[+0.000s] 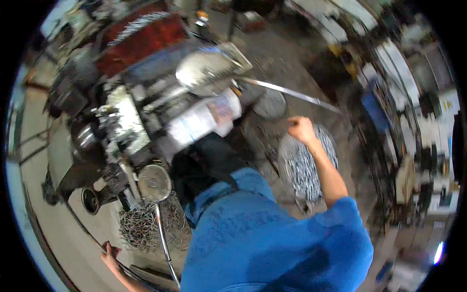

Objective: The person places small metal components into a machining tool, pulls levers to engage the process, and then moves the finished pieces into a wire basket.

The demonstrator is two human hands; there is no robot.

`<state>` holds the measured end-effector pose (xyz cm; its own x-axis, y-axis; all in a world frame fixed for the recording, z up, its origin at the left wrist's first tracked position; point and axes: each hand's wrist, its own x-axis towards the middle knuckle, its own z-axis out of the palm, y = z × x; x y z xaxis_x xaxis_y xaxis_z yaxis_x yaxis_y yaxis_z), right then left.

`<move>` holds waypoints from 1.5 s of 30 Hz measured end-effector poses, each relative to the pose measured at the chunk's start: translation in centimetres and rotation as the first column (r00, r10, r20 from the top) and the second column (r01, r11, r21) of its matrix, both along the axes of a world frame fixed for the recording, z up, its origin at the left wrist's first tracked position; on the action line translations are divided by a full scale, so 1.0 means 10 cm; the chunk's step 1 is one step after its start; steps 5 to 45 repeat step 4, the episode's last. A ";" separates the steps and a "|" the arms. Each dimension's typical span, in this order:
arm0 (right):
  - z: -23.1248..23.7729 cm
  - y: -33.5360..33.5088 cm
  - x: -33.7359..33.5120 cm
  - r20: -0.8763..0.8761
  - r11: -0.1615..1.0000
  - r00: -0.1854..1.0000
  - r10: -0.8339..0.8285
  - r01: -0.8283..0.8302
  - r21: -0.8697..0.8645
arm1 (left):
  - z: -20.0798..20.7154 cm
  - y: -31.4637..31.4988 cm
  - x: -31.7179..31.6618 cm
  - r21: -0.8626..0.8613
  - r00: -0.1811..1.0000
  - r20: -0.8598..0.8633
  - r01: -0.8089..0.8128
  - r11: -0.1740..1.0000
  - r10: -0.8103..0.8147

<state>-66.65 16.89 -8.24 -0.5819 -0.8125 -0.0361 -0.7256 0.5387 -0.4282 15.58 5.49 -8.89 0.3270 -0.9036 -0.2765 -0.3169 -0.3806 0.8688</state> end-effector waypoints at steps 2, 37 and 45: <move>-0.31 0.42 -0.16 -0.056 0.995 0.995 -0.084 0.087 0.054 | -0.06 -0.10 0.08 0.007 0.999 0.025 0.043 0.999 -0.043; -0.52 0.81 -0.19 -0.035 0.970 0.991 -0.132 0.136 0.200 | -0.05 -0.30 0.06 0.014 0.996 0.046 0.075 0.997 -0.075; -0.52 0.81 -0.19 -0.035 0.970 0.991 -0.132 0.136 0.200 | -0.05 -0.30 0.06 0.014 0.996 0.046 0.075 0.997 -0.075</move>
